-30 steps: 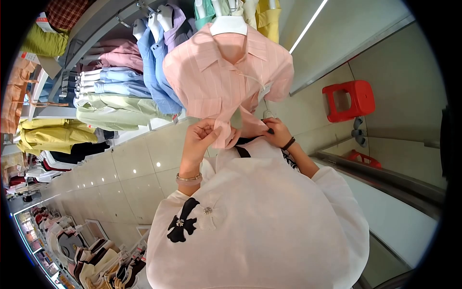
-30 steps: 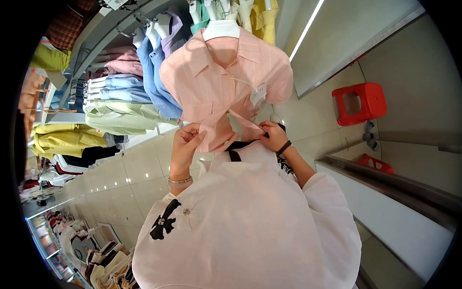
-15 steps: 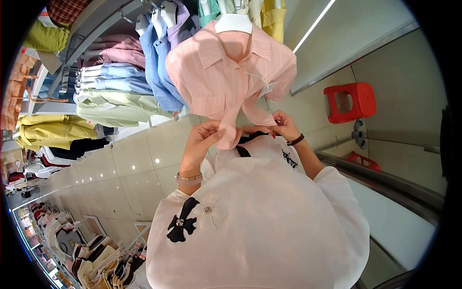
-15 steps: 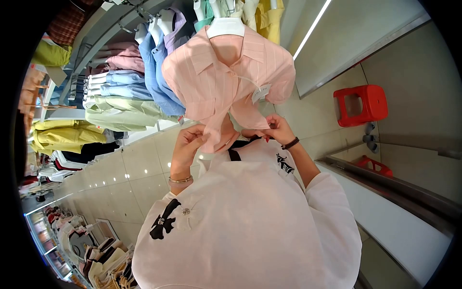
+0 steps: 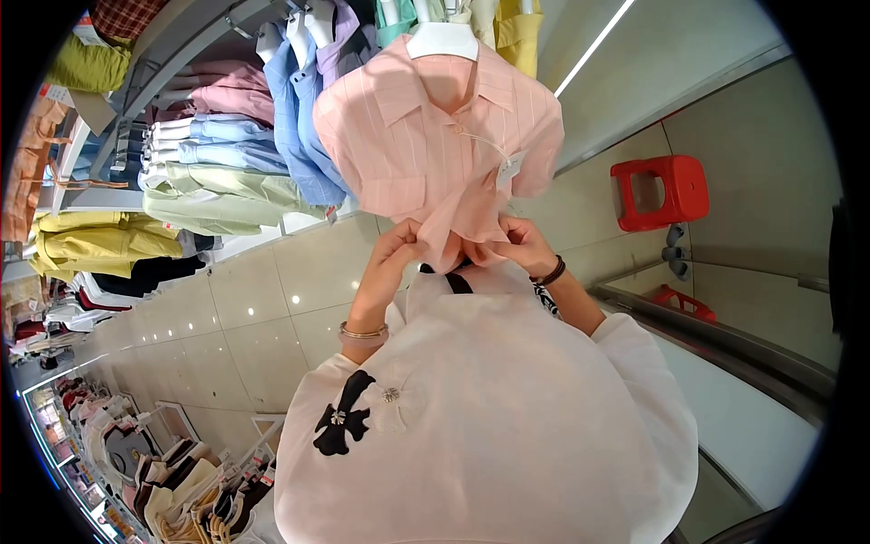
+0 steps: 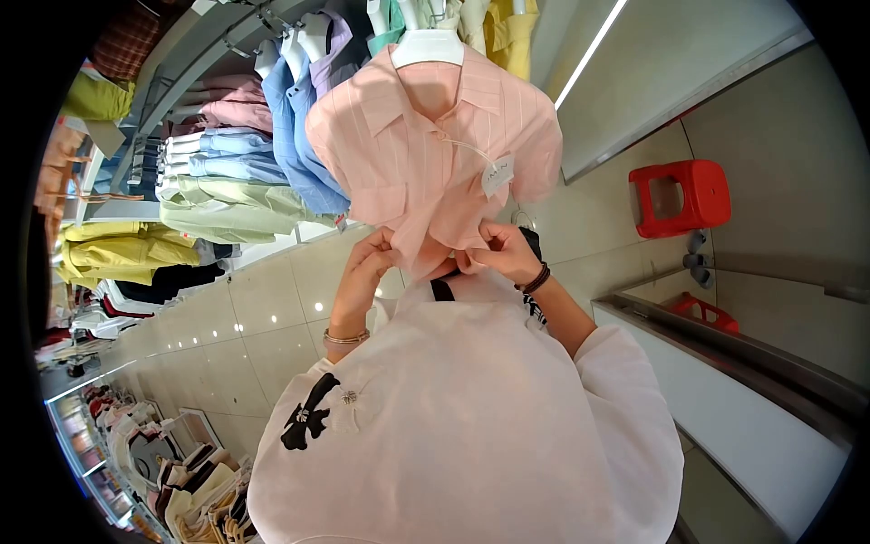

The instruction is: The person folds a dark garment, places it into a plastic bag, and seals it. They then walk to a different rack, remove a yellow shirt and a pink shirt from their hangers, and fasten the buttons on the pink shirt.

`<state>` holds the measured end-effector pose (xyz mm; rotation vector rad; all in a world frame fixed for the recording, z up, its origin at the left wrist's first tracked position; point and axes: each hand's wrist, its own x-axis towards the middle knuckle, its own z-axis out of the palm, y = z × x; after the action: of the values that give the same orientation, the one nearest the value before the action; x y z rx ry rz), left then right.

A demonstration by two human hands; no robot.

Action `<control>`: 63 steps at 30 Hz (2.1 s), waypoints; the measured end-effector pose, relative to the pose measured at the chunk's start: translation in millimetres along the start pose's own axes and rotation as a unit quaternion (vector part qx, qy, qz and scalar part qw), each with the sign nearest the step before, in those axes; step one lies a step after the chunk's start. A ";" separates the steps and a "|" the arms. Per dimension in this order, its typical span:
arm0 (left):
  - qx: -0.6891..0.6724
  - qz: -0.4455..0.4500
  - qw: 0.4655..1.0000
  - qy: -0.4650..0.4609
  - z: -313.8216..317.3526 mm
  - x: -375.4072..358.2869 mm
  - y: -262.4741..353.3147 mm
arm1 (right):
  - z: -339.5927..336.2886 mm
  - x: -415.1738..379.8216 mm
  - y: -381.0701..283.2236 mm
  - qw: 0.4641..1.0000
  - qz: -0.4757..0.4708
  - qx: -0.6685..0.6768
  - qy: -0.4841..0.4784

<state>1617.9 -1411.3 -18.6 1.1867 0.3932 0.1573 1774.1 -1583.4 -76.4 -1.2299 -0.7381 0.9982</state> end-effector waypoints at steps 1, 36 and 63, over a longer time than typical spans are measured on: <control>-0.010 -0.009 1.000 0.012 0.8 0.0 0.7 | -0.5 0.3 5.2 0.995 -0.066 -0.072 0.020; 0.068 0.013 0.998 0.006 7.2 2.8 2.6 | 6.4 -11.6 -11.1 0.970 0.241 0.017 -0.008; 0.190 0.034 0.981 0.031 20.7 8.6 -22.6 | 36.8 -11.4 -40.1 0.993 0.043 -0.091 0.058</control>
<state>1631.8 -1434.9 -34.8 1.5751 0.4495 0.1839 1745.3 -1580.1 -29.0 -1.4761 -0.6996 0.9363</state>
